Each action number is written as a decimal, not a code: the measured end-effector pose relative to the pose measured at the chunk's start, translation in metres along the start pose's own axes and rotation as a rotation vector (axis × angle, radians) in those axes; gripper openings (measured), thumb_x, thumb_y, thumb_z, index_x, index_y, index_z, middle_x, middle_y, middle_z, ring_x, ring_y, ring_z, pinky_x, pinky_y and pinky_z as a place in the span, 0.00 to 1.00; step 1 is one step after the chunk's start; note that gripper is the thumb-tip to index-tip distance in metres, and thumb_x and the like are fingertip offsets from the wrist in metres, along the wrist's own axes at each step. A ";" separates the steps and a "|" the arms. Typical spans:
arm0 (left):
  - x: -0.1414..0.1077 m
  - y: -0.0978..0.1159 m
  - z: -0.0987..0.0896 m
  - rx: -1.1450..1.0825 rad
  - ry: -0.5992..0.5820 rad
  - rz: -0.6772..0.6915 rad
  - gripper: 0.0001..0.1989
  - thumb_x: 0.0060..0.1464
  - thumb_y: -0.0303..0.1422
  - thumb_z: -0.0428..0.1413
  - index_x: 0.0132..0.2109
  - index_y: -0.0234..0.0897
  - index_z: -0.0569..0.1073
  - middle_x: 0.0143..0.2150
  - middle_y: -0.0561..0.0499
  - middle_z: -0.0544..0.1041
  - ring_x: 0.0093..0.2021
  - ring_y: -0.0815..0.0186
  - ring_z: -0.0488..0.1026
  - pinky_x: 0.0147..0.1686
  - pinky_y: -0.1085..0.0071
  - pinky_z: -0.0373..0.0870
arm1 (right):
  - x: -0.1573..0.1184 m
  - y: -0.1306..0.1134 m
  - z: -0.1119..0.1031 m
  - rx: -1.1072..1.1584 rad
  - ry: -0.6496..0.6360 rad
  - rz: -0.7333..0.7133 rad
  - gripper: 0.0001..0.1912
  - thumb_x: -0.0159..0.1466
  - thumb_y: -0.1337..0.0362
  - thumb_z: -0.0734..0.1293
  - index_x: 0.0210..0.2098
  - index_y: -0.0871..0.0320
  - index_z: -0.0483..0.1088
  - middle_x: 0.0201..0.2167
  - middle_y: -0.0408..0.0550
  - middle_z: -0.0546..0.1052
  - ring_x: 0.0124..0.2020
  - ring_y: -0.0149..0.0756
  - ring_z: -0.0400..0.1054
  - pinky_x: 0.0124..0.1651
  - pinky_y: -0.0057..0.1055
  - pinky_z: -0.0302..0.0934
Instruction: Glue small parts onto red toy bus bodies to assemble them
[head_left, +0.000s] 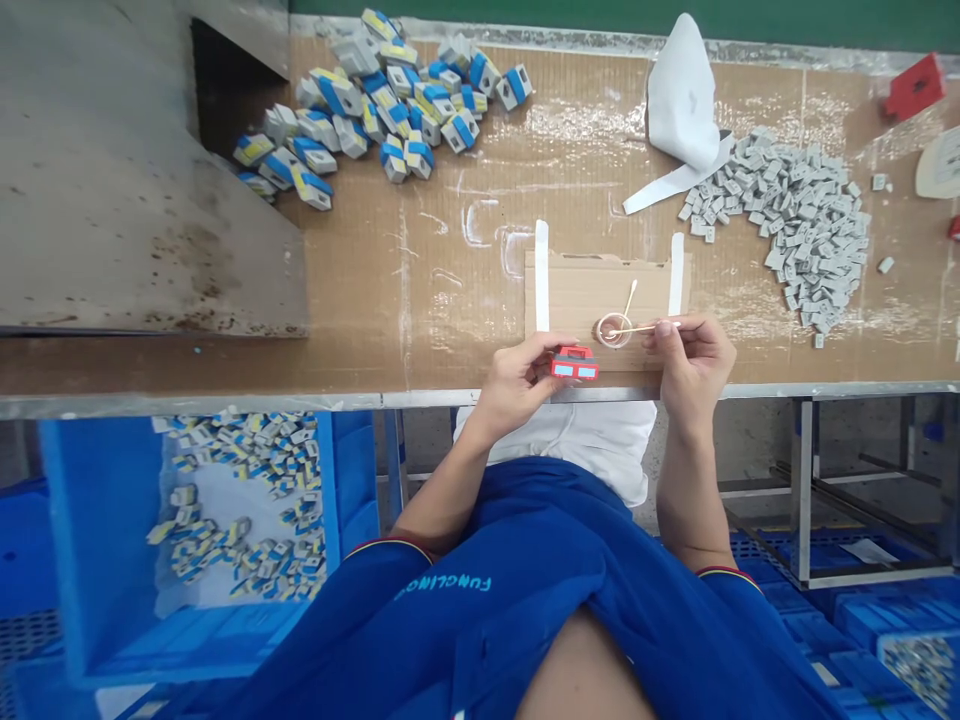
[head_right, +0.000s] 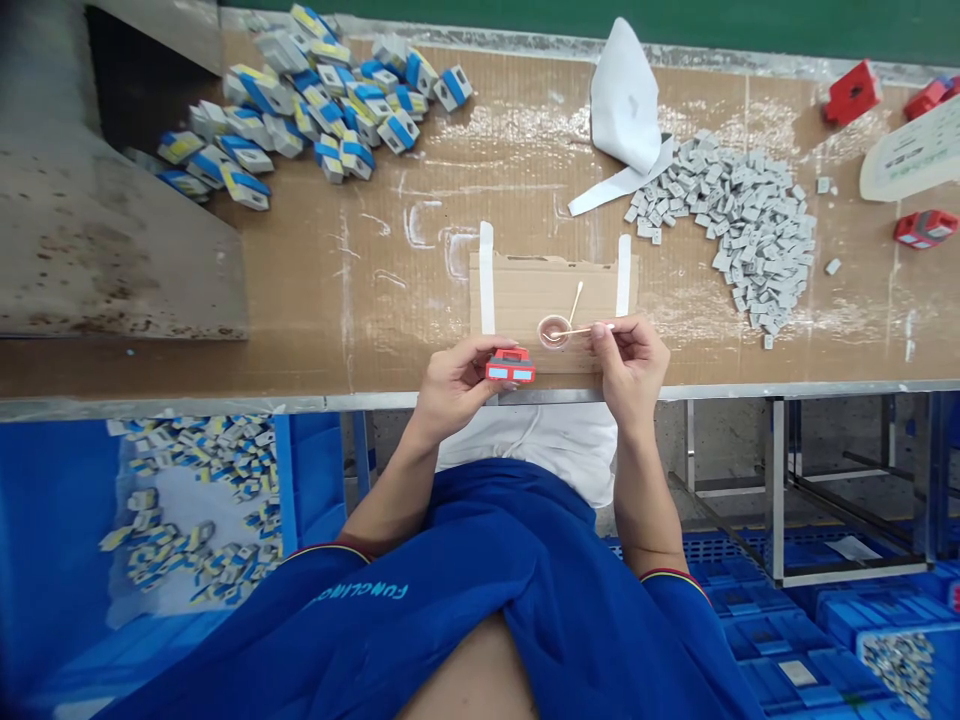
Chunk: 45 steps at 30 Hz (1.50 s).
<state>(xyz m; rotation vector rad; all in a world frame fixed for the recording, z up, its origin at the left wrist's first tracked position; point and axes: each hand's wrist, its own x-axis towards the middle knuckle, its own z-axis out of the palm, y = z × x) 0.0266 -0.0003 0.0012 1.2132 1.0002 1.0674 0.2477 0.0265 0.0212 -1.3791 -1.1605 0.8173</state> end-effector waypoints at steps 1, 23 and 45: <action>0.000 0.000 0.000 0.017 -0.006 0.003 0.17 0.58 0.30 0.67 0.55 0.37 0.80 0.49 0.45 0.86 0.45 0.63 0.85 0.45 0.71 0.82 | 0.000 0.001 0.000 0.011 0.002 0.003 0.16 0.65 0.49 0.76 0.33 0.53 0.73 0.24 0.38 0.79 0.25 0.30 0.76 0.32 0.28 0.72; -0.001 0.002 0.005 0.330 -0.003 0.140 0.15 0.61 0.33 0.64 0.54 0.38 0.80 0.52 0.45 0.86 0.49 0.60 0.84 0.50 0.68 0.78 | -0.018 -0.029 -0.002 -0.067 -0.038 -0.211 0.07 0.67 0.57 0.75 0.36 0.51 0.76 0.32 0.42 0.84 0.31 0.34 0.80 0.33 0.32 0.75; 0.001 0.005 0.006 0.479 -0.024 0.311 0.13 0.63 0.27 0.62 0.55 0.34 0.76 0.50 0.44 0.85 0.49 0.64 0.83 0.48 0.72 0.79 | -0.031 -0.030 0.004 -0.234 -0.253 -0.434 0.09 0.66 0.69 0.74 0.43 0.49 0.78 0.38 0.43 0.87 0.40 0.39 0.84 0.42 0.36 0.79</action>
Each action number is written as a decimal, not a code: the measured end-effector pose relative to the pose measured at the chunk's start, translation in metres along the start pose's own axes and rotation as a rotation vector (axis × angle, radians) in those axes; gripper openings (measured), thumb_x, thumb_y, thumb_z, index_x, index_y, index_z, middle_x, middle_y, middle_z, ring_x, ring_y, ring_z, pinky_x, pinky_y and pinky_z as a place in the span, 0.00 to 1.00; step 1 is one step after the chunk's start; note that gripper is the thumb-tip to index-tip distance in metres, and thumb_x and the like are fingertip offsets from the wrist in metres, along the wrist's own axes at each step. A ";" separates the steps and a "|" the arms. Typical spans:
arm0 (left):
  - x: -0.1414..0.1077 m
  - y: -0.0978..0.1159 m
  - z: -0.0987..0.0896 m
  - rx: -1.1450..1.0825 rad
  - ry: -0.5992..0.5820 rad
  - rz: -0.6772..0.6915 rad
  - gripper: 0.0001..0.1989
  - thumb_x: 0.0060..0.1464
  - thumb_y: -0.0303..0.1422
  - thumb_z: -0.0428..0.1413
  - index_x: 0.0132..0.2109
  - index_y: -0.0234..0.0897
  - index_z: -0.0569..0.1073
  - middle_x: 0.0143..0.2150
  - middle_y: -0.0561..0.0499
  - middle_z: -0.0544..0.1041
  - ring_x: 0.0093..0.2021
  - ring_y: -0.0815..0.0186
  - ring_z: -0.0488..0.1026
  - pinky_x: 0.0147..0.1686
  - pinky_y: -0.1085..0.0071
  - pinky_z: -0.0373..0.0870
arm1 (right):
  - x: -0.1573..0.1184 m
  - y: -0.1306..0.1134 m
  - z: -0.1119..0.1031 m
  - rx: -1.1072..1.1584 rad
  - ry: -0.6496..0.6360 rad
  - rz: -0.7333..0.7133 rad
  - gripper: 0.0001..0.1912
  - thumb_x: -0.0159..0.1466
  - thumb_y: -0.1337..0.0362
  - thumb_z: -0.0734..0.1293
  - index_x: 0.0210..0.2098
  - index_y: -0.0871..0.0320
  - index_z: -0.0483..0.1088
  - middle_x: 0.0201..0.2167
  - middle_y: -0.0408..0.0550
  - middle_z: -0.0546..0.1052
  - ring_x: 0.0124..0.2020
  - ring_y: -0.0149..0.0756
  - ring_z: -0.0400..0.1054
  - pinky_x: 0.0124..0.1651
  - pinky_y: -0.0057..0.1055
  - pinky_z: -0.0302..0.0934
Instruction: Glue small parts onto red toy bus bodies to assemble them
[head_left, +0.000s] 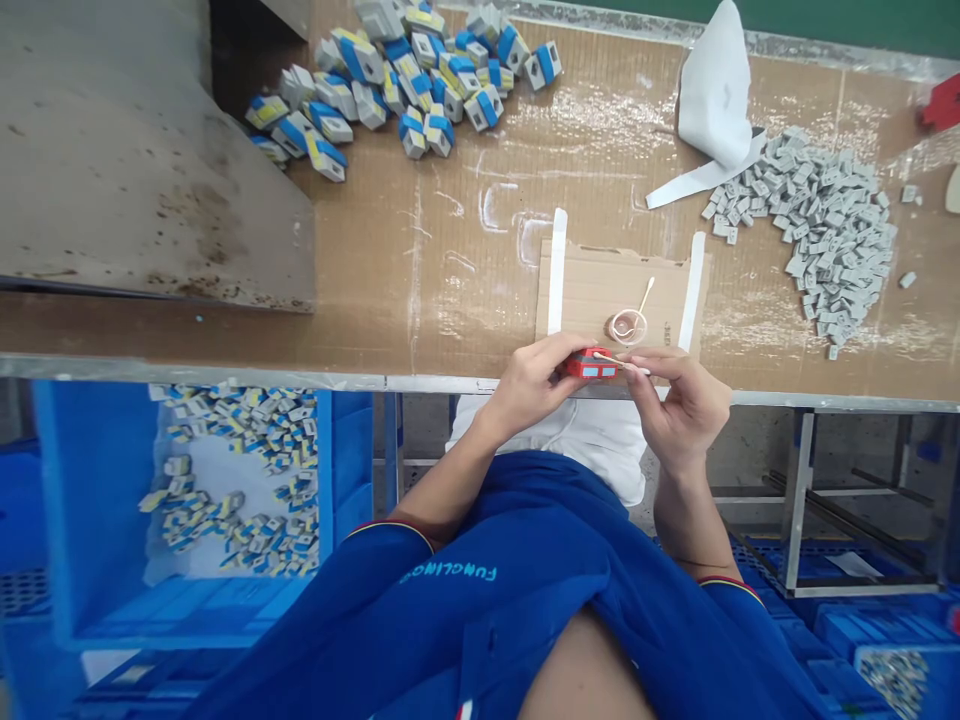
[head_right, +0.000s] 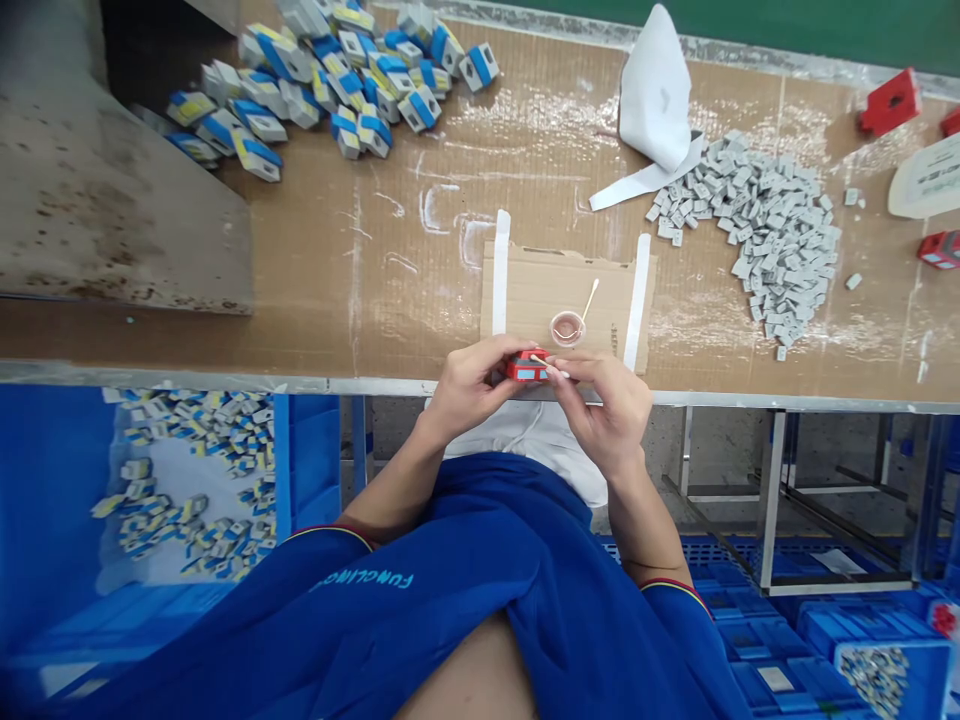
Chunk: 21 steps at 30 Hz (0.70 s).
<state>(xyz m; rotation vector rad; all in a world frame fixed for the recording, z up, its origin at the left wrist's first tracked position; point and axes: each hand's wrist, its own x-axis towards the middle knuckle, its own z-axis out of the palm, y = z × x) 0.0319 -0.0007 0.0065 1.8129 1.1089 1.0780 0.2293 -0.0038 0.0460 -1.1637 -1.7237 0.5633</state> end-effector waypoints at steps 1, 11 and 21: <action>0.000 0.000 0.000 0.002 -0.001 -0.008 0.13 0.63 0.27 0.62 0.55 0.34 0.77 0.50 0.44 0.85 0.49 0.64 0.83 0.48 0.72 0.79 | 0.001 -0.001 0.000 -0.001 -0.007 -0.005 0.09 0.66 0.69 0.74 0.43 0.49 0.78 0.39 0.43 0.87 0.41 0.39 0.84 0.43 0.36 0.79; -0.002 -0.002 -0.001 -0.177 0.010 -0.129 0.16 0.62 0.25 0.60 0.56 0.37 0.80 0.53 0.44 0.85 0.47 0.63 0.84 0.45 0.70 0.82 | 0.003 -0.008 -0.005 0.075 0.071 0.082 0.06 0.68 0.68 0.73 0.41 0.50 0.77 0.36 0.43 0.86 0.38 0.37 0.82 0.39 0.35 0.77; 0.001 -0.007 -0.004 -0.817 0.081 -0.376 0.20 0.55 0.31 0.70 0.55 0.40 0.82 0.46 0.47 0.87 0.38 0.64 0.86 0.33 0.76 0.84 | 0.026 0.022 -0.006 0.006 0.223 0.104 0.03 0.69 0.63 0.72 0.38 0.52 0.77 0.35 0.45 0.82 0.39 0.37 0.79 0.35 0.33 0.71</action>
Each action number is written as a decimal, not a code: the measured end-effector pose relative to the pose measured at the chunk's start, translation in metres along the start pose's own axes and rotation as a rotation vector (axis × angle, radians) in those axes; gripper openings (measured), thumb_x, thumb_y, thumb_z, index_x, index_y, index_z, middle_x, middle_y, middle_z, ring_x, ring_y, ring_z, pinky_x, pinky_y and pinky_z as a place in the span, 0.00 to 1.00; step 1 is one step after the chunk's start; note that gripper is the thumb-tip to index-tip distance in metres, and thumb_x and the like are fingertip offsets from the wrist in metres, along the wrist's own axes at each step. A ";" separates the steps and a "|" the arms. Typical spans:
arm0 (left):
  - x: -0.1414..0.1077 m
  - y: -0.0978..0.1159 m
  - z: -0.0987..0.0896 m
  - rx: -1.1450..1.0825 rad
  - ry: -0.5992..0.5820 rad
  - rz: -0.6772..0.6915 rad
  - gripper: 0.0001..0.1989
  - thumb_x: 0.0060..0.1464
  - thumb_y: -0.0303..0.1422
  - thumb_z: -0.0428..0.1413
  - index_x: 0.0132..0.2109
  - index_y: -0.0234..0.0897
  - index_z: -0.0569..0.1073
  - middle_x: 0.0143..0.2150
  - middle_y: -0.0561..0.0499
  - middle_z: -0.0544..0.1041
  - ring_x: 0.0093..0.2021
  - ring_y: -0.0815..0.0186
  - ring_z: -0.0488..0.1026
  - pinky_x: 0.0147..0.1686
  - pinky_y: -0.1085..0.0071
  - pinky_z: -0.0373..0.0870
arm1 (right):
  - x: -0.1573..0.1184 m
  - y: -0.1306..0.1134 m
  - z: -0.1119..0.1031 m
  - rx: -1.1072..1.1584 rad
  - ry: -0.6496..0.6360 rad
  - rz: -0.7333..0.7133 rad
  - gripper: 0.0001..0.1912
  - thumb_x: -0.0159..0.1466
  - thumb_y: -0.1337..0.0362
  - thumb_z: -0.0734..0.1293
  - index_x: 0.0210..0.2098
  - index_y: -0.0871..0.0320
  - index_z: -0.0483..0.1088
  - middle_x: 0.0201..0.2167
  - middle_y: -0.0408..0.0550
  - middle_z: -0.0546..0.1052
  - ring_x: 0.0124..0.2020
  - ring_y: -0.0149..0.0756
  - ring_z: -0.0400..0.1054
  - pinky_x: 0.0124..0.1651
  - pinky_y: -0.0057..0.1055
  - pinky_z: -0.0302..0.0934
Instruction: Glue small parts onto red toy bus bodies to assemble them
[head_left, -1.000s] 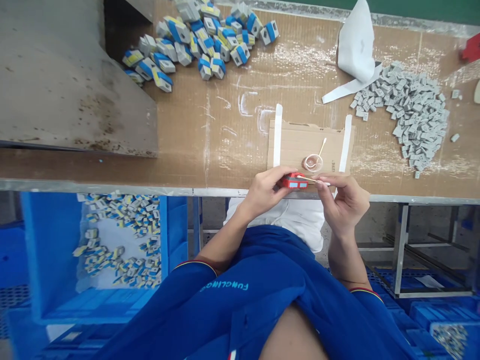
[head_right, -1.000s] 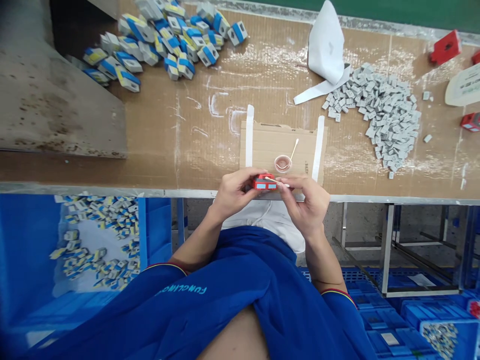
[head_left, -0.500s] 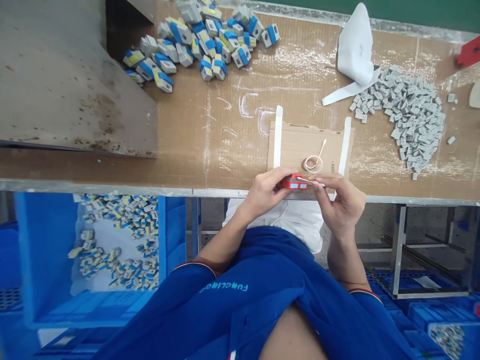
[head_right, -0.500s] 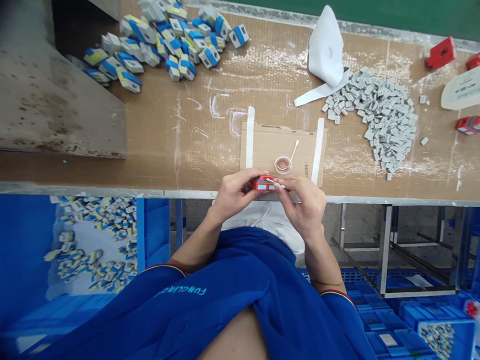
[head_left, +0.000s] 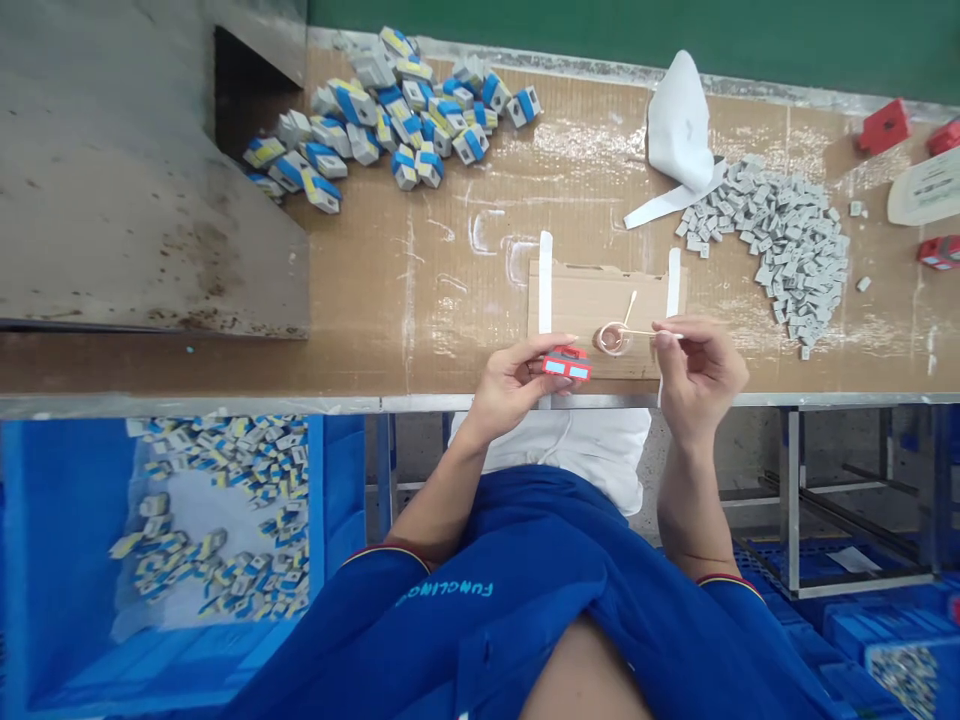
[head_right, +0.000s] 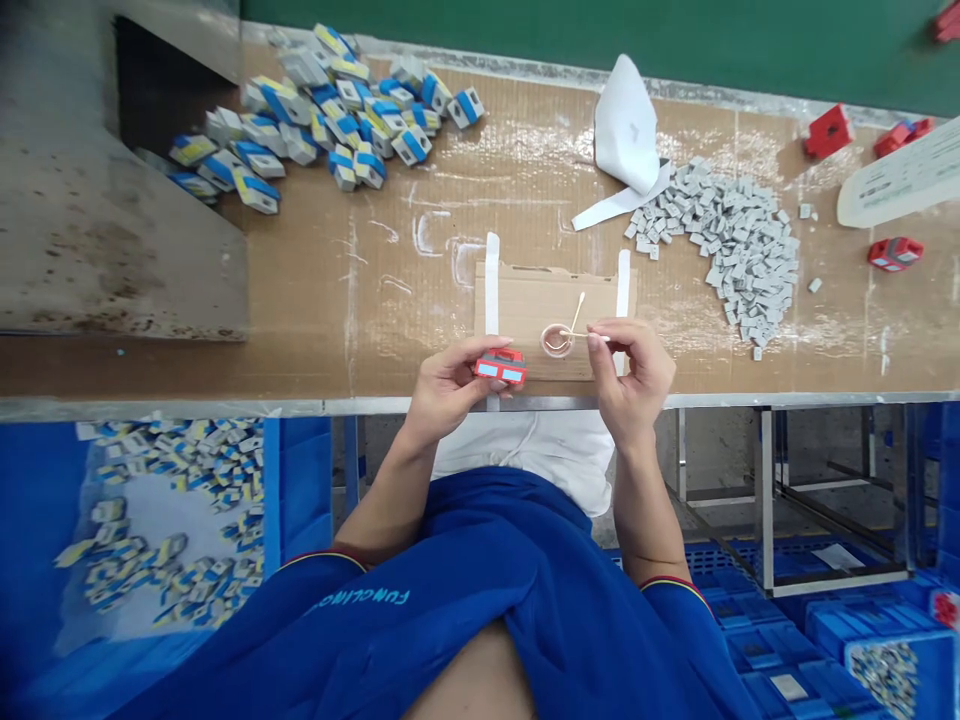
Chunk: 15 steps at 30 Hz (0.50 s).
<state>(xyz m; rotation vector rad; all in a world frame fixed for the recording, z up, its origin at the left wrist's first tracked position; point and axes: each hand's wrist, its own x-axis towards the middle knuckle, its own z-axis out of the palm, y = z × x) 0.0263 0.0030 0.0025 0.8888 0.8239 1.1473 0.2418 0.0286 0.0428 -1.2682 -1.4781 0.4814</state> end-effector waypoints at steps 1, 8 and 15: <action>0.000 0.001 -0.001 -0.037 -0.003 -0.004 0.21 0.56 0.32 0.70 0.56 0.41 0.82 0.46 0.47 0.86 0.39 0.63 0.87 0.33 0.76 0.84 | 0.000 0.003 0.002 -0.031 -0.039 -0.007 0.03 0.70 0.63 0.72 0.37 0.52 0.77 0.35 0.45 0.82 0.39 0.37 0.79 0.35 0.33 0.71; 0.002 0.006 -0.009 -0.161 -0.009 -0.029 0.25 0.60 0.39 0.68 0.63 0.47 0.78 0.48 0.47 0.85 0.38 0.66 0.86 0.38 0.75 0.84 | 0.005 0.012 -0.005 -0.140 -0.226 -0.034 0.12 0.72 0.55 0.68 0.51 0.52 0.76 0.45 0.50 0.82 0.42 0.38 0.78 0.42 0.37 0.73; 0.005 0.006 -0.008 -0.174 -0.010 0.060 0.22 0.61 0.44 0.67 0.60 0.45 0.80 0.44 0.47 0.85 0.36 0.67 0.85 0.37 0.75 0.81 | 0.086 0.074 -0.038 -0.431 -0.105 0.105 0.08 0.69 0.60 0.66 0.42 0.54 0.76 0.40 0.48 0.82 0.38 0.37 0.76 0.42 0.37 0.72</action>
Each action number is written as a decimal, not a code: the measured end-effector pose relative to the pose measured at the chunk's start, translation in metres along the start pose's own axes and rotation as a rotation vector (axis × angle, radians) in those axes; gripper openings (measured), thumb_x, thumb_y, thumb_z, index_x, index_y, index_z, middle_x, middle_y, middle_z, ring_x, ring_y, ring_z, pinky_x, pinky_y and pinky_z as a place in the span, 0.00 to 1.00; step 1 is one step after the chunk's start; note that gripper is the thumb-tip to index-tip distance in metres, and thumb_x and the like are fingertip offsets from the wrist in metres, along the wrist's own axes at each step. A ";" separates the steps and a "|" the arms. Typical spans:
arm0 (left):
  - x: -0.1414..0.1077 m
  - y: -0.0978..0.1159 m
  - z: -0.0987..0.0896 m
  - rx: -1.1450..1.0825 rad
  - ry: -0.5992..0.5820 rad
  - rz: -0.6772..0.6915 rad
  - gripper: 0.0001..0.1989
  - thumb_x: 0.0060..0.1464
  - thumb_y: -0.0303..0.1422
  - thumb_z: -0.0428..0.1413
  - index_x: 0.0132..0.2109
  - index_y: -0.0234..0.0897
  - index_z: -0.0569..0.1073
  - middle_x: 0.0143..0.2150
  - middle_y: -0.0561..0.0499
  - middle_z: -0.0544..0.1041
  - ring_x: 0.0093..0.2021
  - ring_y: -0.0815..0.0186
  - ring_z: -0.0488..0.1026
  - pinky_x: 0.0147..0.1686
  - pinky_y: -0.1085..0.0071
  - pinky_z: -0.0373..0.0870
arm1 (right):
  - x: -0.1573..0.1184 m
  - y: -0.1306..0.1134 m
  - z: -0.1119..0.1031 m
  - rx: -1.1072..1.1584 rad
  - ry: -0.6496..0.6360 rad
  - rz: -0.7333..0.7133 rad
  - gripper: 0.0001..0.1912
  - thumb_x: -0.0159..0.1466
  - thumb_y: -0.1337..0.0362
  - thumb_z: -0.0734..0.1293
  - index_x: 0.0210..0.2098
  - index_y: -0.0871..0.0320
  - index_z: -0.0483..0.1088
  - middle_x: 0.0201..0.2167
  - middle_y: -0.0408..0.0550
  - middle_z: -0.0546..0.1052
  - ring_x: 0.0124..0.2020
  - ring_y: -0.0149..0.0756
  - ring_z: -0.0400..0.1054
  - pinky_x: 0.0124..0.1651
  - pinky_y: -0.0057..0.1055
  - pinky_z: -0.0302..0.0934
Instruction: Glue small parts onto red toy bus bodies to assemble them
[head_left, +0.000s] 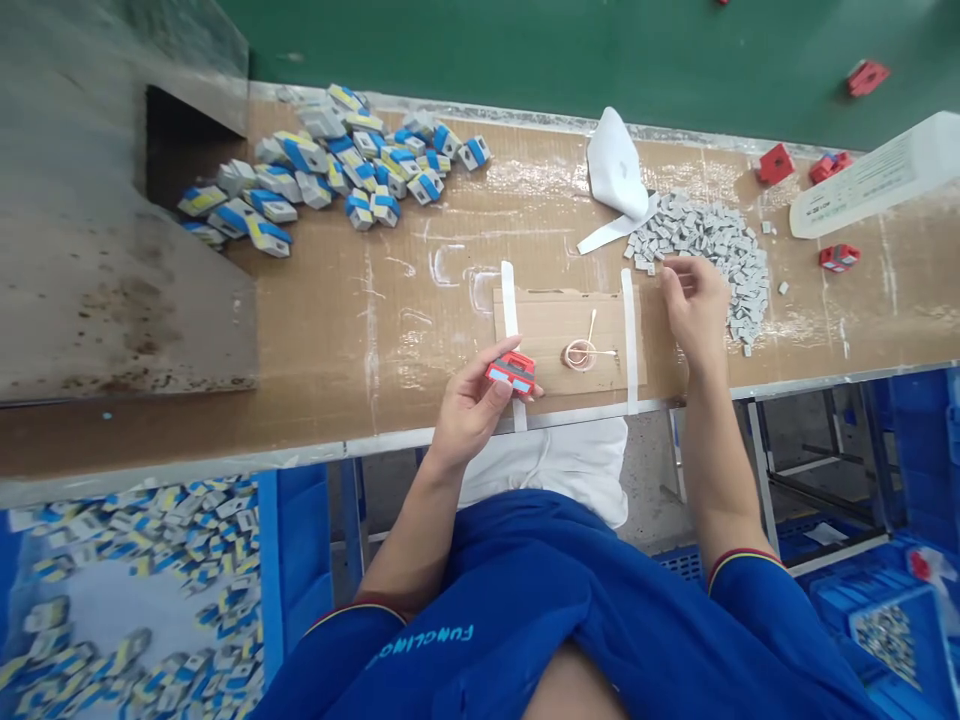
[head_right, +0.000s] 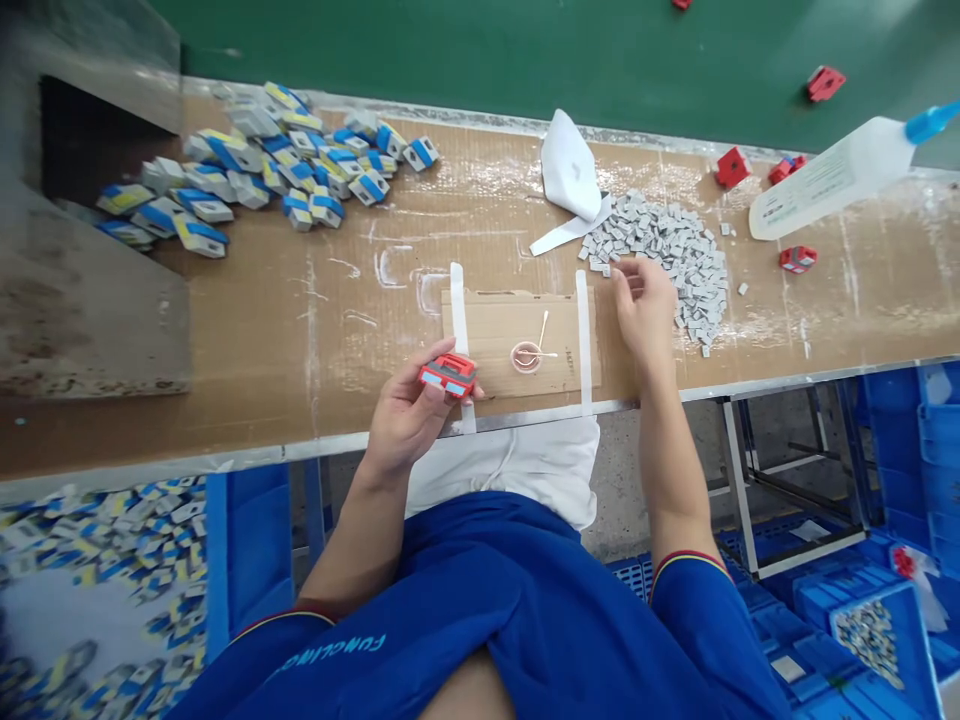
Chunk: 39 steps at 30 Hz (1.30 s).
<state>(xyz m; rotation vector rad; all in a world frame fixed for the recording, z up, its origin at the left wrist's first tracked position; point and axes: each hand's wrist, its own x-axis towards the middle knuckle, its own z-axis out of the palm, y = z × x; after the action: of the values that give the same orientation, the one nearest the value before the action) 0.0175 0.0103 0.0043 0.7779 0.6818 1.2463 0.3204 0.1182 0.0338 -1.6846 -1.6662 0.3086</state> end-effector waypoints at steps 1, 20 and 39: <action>0.000 -0.001 0.000 0.009 0.002 0.001 0.22 0.61 0.44 0.67 0.59 0.44 0.80 0.45 0.46 0.85 0.36 0.67 0.85 0.36 0.74 0.81 | 0.011 0.007 0.002 -0.024 -0.042 -0.003 0.06 0.66 0.62 0.68 0.41 0.55 0.76 0.41 0.49 0.82 0.37 0.37 0.75 0.44 0.38 0.72; -0.002 -0.005 -0.001 0.000 -0.021 -0.067 0.26 0.56 0.45 0.70 0.56 0.36 0.76 0.52 0.40 0.84 0.36 0.67 0.83 0.37 0.72 0.80 | 0.000 0.000 -0.041 -0.494 -0.384 -0.257 0.09 0.66 0.64 0.66 0.40 0.55 0.80 0.34 0.51 0.77 0.34 0.43 0.70 0.39 0.39 0.62; -0.008 -0.006 0.004 0.201 0.002 -0.078 0.27 0.59 0.44 0.68 0.60 0.35 0.76 0.42 0.46 0.84 0.31 0.69 0.81 0.33 0.74 0.81 | -0.059 -0.014 -0.017 0.025 -0.058 -0.023 0.05 0.65 0.62 0.71 0.36 0.55 0.81 0.34 0.48 0.83 0.33 0.39 0.77 0.36 0.37 0.72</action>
<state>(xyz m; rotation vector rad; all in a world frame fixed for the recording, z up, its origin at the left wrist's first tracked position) 0.0231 0.0013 0.0016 0.9061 0.8403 1.1197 0.3127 0.0556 0.0357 -1.6506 -1.7159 0.3686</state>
